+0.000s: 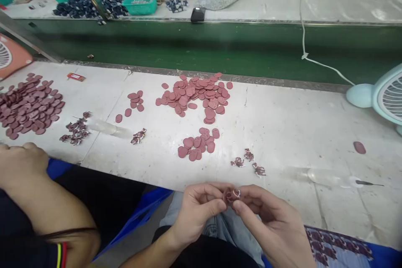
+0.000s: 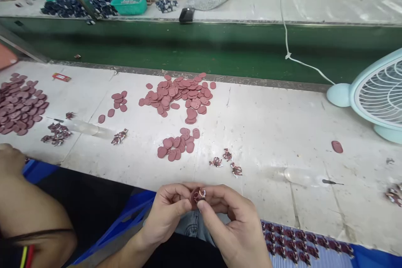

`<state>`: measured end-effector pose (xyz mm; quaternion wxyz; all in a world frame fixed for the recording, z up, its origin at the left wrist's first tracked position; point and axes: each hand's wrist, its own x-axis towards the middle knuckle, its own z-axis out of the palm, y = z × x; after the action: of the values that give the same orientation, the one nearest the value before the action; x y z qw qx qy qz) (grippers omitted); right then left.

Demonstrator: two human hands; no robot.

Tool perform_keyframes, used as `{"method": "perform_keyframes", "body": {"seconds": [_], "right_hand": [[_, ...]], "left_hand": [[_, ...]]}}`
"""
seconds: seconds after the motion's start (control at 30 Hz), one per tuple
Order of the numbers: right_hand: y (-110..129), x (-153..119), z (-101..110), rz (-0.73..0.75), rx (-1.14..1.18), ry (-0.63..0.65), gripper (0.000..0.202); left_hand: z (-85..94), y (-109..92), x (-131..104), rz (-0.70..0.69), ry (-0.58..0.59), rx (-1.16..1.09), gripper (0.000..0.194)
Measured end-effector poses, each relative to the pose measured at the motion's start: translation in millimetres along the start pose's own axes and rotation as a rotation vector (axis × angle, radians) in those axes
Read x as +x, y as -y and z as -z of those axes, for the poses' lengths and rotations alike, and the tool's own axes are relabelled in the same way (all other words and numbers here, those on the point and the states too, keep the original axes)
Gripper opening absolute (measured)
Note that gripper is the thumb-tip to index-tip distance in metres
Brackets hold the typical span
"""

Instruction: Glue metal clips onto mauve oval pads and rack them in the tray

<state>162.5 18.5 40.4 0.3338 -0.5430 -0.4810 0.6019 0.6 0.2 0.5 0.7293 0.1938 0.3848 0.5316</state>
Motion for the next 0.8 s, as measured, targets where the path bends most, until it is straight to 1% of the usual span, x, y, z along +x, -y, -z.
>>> {"method": "perform_keyframes", "body": {"seconds": [0.17, 0.23, 0.37, 0.5, 0.63, 0.7, 0.8], "right_hand": [[-1, -2, 2, 0.037, 0.0, -0.002, 0.018], [0, -2, 3, 0.058, -0.018, -0.002, 0.02], [-1, -1, 9, 0.019, -0.014, 0.065, 0.028], [1, -1, 18, 0.019, -0.053, 0.108, 0.028], [6, -3, 18, 0.07, -0.126, 0.081, 0.018], [6, -4, 15, 0.091, -0.107, 0.049, 0.015], [1, -5, 11, 0.101, -0.05, 0.014, 0.016]], "left_hand": [[-3.1, -1, 0, -0.006, 0.001, 0.01, 0.005], [-3.5, -1, 0, -0.001, -0.011, 0.012, 0.004], [-3.7, 2, -1, -0.006, -0.033, 0.025, 0.003], [-5.7, 4, -2, 0.016, -0.019, 0.039, 0.003], [-8.9, 4, -2, 0.027, -0.011, 0.037, 0.005], [-10.1, 4, -3, 0.024, -0.018, 0.042, 0.008], [-11.4, 5, -3, 0.02, -0.034, 0.051, 0.008]]}}
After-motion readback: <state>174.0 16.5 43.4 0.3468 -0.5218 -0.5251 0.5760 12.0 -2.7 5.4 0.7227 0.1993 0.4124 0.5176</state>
